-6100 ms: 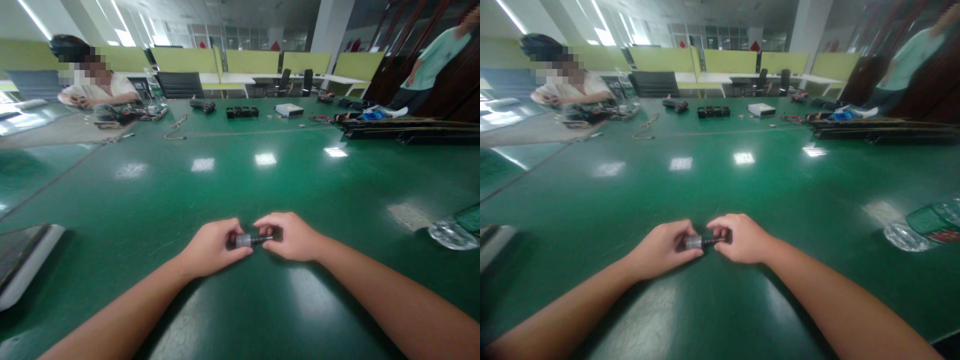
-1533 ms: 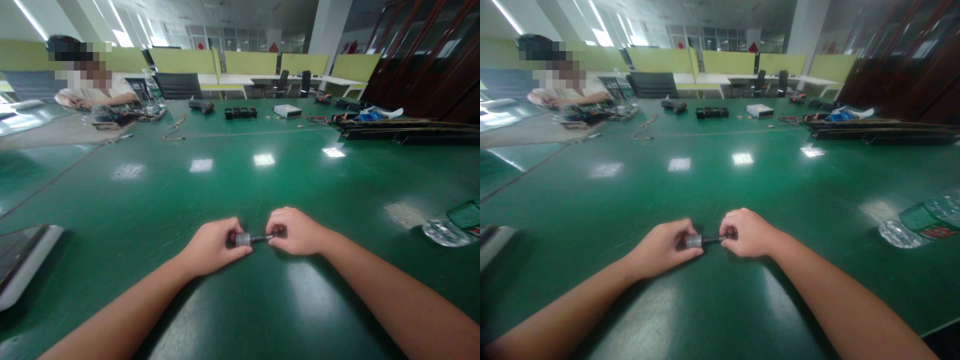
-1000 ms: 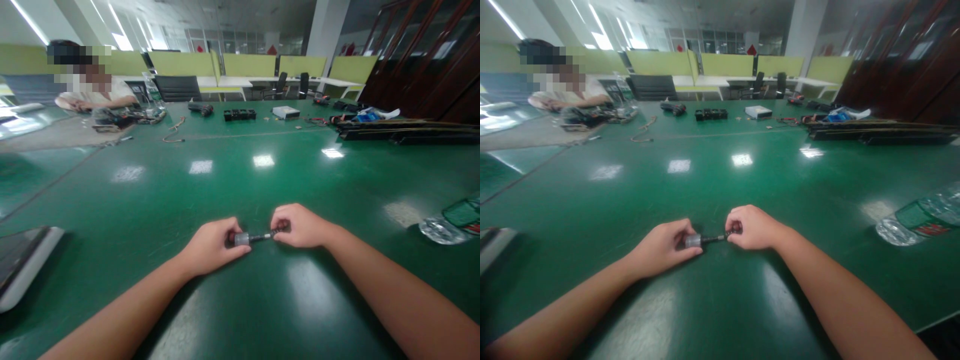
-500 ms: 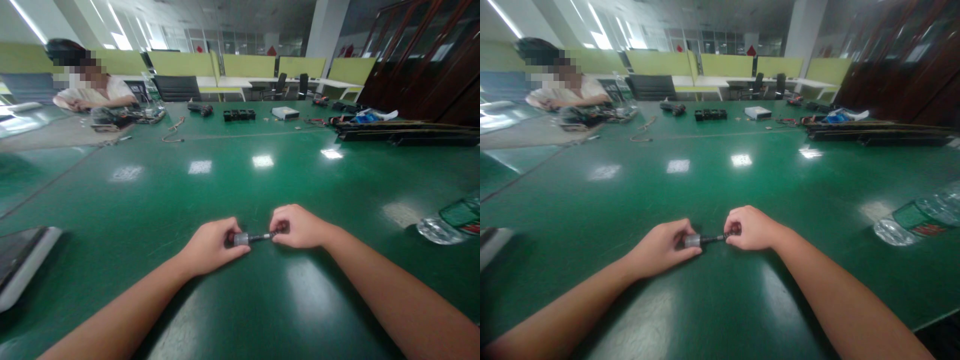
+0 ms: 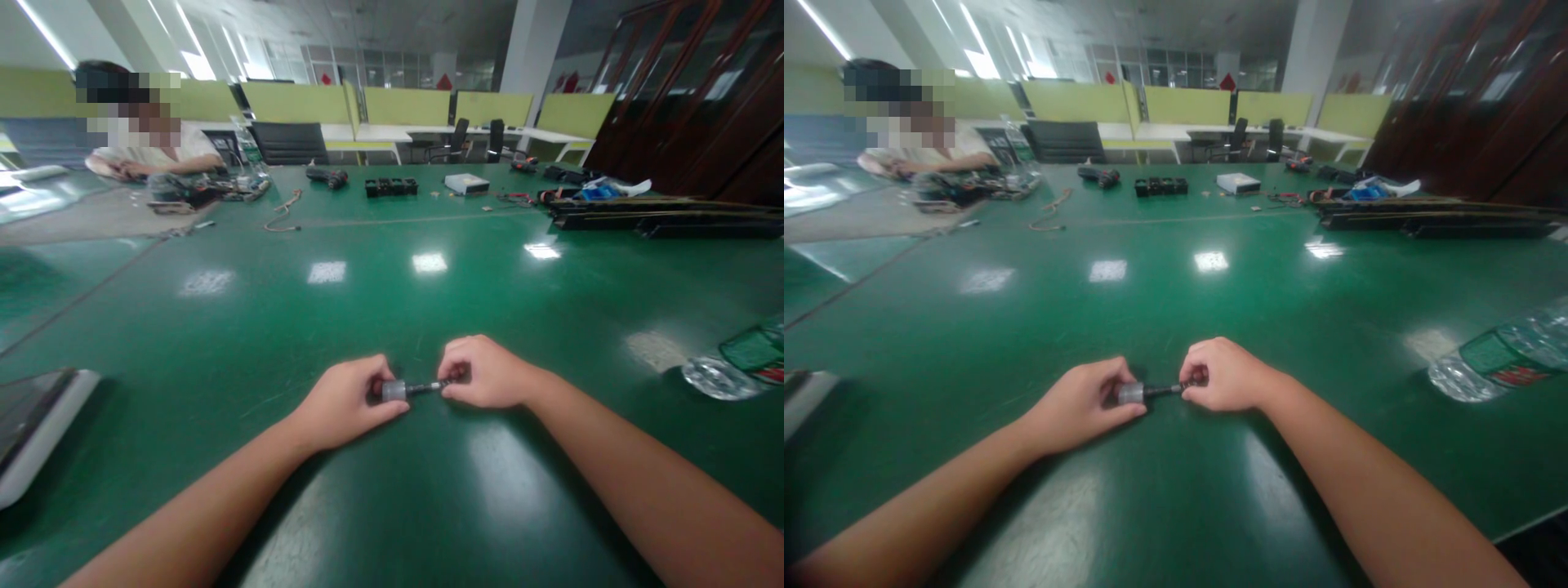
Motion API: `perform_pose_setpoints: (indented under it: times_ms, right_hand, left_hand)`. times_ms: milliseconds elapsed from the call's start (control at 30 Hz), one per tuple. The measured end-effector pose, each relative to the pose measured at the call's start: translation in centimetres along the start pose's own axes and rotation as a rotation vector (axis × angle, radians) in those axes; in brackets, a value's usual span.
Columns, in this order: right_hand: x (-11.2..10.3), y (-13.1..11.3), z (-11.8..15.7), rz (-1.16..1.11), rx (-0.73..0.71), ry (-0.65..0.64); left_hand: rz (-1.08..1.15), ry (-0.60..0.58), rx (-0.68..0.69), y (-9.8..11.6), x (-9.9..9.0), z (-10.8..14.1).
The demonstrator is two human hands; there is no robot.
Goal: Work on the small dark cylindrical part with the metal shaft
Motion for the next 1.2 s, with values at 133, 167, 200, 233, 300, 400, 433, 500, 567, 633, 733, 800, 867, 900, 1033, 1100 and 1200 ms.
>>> perform_pose_setpoints:
  times_ms: [133, 167, 200, 233, 300, 400, 433, 500, 567, 633, 733, 800, 867, 900, 1033, 1100, 1200]
  right_hand:
    - [1.0, -0.1, -0.4, -0.058, 0.012, 0.051]
    - [1.3, -0.1, -0.5, -0.099, 0.02, 0.08]
    - [1.6, -0.1, -0.6, -0.14, 0.03, 0.107]
    - [1.9, 0.0, -0.6, -0.179, 0.039, 0.118]
    - [2.5, 0.1, -0.7, -0.257, 0.057, 0.118]
    - [2.6, 0.2, -0.5, -0.319, 0.074, 0.111]
    - [2.6, 0.2, -0.5, -0.322, 0.078, 0.112]
    - [2.4, 0.3, -0.4, -0.306, 0.079, 0.114]
    - [2.4, 0.2, -0.4, -0.279, 0.065, 0.111]
    - [2.4, 0.2, -0.5, -0.253, 0.045, 0.106]
    - [2.4, 0.1, -0.6, -0.22, 0.03, 0.109]
    - [2.4, 0.1, -0.6, -0.204, 0.022, 0.107]
    - [2.4, 0.1, -0.6, -0.186, 0.012, 0.104]
    - [2.4, 0.1, -0.6, -0.177, 0.008, 0.105]
    - [2.4, -0.1, -0.6, -0.15, -0.018, 0.112]
    - [2.4, -0.2, -0.7, -0.132, -0.033, 0.109]
    - [2.4, -0.3, -0.6, -0.113, -0.043, 0.113]
  left_hand:
    - [-0.001, 0.013, 0.0, 0.1, -0.1, 0.0]
    - [0.001, 0.014, 0.001, 0.1, -0.1, 0.0]
    - [0.002, 0.015, 0.001, 0.1, -0.1, 0.0]
    - [0.007, 0.01, 0.004, 0.1, -0.1, 0.0]
    - [0.003, 0.012, 0.007, 0.0, -0.1, 0.0]
    - [0.002, 0.01, 0.006, -0.1, 0.0, 0.0]
    - [0.004, 0.01, 0.007, -0.1, 0.1, 0.0]
    - [0.007, 0.01, 0.011, -0.2, 0.1, 0.0]
    - [0.008, 0.012, 0.015, -0.2, 0.1, 0.0]
    - [0.009, 0.01, 0.017, -0.2, 0.2, 0.0]
    - [0.008, 0.014, 0.015, -0.3, 0.2, 0.0]
    - [0.007, 0.012, 0.009, -0.3, 0.2, 0.0]
    - [0.011, 0.005, 0.006, -0.2, 0.2, 0.0]
    - [0.013, 0.002, 0.004, -0.2, 0.2, 0.0]
    - [0.025, 0.005, 0.003, -0.2, 0.1, 0.0]
    - [0.027, 0.009, 0.0, -0.2, 0.1, 0.0]
    - [0.024, 0.008, -0.008, -0.1, 0.0, 0.0]
Point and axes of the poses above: each hand's wrist, its own z-axis away from the middle knuckle, its own x-axis out of the palm, y = z × x, the point moved 4 cm from there along -z, towards the middle knuckle, and after that the axes turned 10 degrees about -z, right-handed, at the moved point
